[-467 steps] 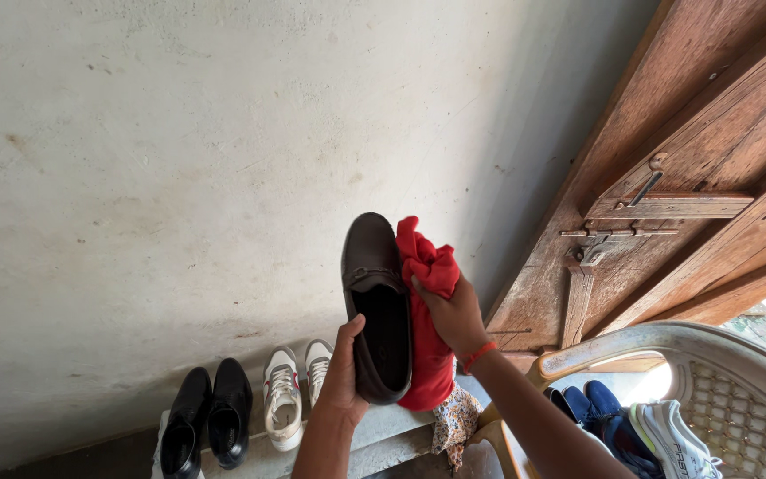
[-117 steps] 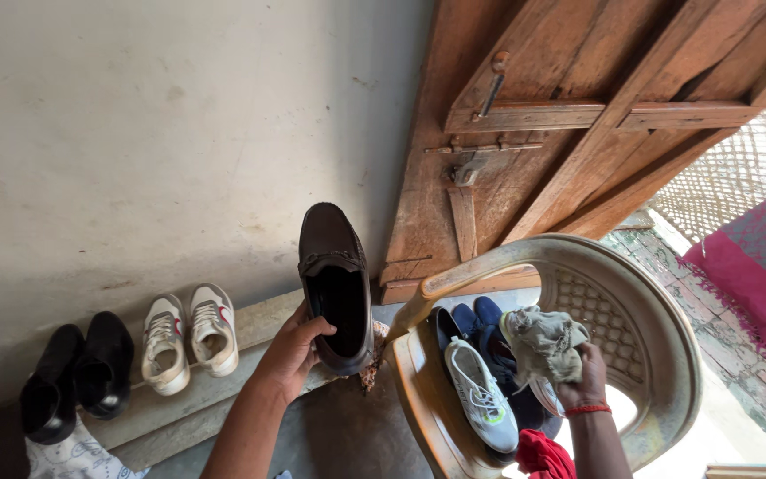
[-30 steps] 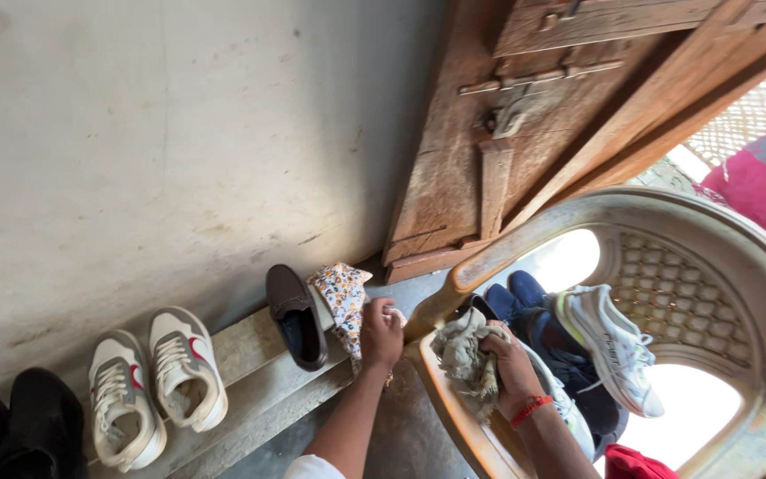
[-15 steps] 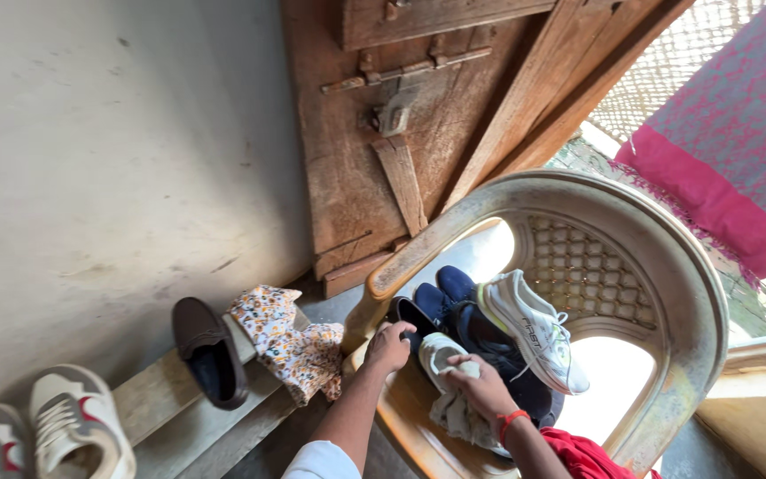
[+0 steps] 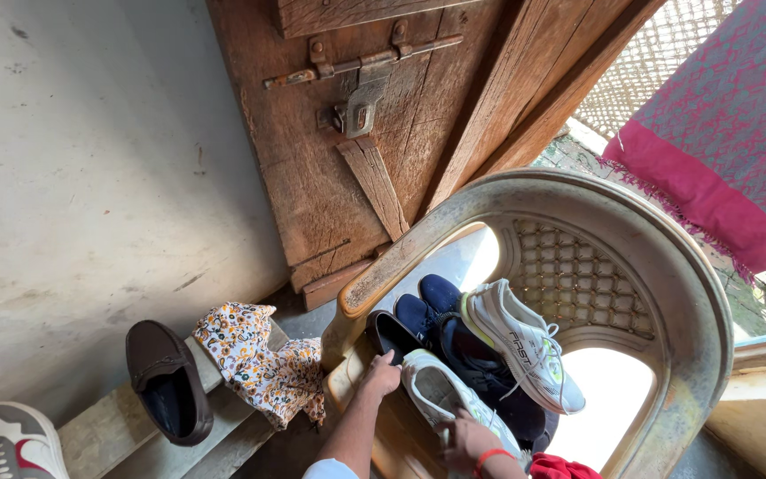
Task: The person wipes a dark brown loafer with a patterned cloth, then switches to a red cloth to continue wiping the shoe. The person holds the shoe in one hand and wipes with the other, focusing on the upper and sides of the shoe.
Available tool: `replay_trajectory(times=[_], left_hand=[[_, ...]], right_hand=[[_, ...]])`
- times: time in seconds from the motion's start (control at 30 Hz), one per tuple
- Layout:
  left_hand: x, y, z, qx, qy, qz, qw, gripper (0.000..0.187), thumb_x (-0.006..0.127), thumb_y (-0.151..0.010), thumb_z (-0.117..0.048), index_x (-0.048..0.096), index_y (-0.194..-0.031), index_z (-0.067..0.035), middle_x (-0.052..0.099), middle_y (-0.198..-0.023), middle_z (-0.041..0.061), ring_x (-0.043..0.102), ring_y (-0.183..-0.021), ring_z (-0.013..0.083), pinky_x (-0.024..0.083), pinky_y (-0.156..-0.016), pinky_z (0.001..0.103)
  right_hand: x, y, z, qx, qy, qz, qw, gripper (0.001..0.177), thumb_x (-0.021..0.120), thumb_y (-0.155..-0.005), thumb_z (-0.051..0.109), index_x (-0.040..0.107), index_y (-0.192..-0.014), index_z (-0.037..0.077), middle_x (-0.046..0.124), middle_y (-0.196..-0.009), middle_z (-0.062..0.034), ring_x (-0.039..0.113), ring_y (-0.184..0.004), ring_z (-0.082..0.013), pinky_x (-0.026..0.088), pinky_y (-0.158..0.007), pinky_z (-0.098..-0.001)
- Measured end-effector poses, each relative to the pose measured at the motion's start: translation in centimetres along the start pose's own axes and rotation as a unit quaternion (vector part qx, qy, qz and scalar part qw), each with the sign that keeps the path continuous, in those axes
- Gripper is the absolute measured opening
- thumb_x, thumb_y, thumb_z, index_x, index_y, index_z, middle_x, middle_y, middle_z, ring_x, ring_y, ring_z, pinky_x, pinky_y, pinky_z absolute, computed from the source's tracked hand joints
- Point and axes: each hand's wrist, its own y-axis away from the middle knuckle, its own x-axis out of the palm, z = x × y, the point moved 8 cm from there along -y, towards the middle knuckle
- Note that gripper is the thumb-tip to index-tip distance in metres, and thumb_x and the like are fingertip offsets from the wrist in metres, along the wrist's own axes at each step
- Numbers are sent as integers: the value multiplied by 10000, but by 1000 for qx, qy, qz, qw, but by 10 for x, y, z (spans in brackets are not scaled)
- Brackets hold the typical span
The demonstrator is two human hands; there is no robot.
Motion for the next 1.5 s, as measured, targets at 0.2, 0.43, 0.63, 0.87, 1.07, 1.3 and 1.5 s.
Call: replay_trajectory(times=[0.2, 0.43, 0.63, 0.87, 1.07, 1.3, 1.5], left_hand=[[-1, 0, -1, -20, -3, -22, 1000, 653, 564, -1009, -274, 324, -1600, -138, 274, -1683, 114, 302, -1543, 287, 283, -1260, 398], [-6, 43, -31, 76, 29, -110, 991, 603, 571, -1026, -300, 388, -1560, -88, 306, -1641, 196, 315, -1512, 351, 286, -1247, 401], [-15, 111, -21, 68, 66, -237, 967, 559, 559, -1003, -338, 450, -1514, -137, 380, -1605, 153, 386, -1473, 319, 344, -1197, 384], [-50, 163, 12, 56, 19, -260, 964, 504, 560, -1009, -355, 524, -1477, -170, 456, -1552, 133, 444, -1432, 300, 361, -1178, 396], [-113, 217, 4, 78, 67, -245, 964, 431, 564, -991, -350, 657, -1359, -147, 734, -1203, 82, 726, -1059, 248, 557, -956, 372], [-181, 289, -39, 187, 66, -267, 943, 405, 594, -969, -326, 706, -1285, -99, 737, -1185, 103, 711, -1045, 260, 540, -923, 381], [-208, 334, -58, 161, 115, -220, 955, 435, 594, -973, -330, 681, -1330, -97, 771, -1096, 154, 733, -973, 266, 563, -883, 383]], right_hand=[[-20, 5, -15, -23, -40, -105, 993, 466, 807, -769, 307, 713, -1226, 303, 611, -1234, -57, 660, -1154, -286, 519, -1045, -393], [-80, 23, -31, -4, -173, -190, 966, 313, 788, -749, 260, 830, -1059, 258, 710, -1156, -72, 720, -1067, -305, 549, -998, -375], [-85, 18, -48, 28, -190, -196, 962, 263, 756, -802, 323, 854, -1029, 232, 707, -1201, -79, 722, -1093, -300, 541, -1009, -374], [-62, 5, -32, -2, -148, -165, 975, 315, 753, -805, 367, 817, -1088, 243, 655, -1275, -86, 679, -1151, -290, 532, -1027, -360], [-39, 16, 8, -44, -90, -155, 983, 621, 767, -787, 361, 627, -1357, 158, 431, -1568, -26, 524, -1360, -269, 418, -1145, -345], [-37, 46, 19, 8, -52, -117, 992, 605, 767, -801, 393, 641, -1362, 205, 621, -1365, -131, 639, -1229, -289, 505, -1068, -357], [-91, 97, 80, -53, -165, -136, 975, 452, 766, -786, 324, 760, -1236, 278, 800, -1102, -107, 775, -1039, -244, 585, -954, -346]])
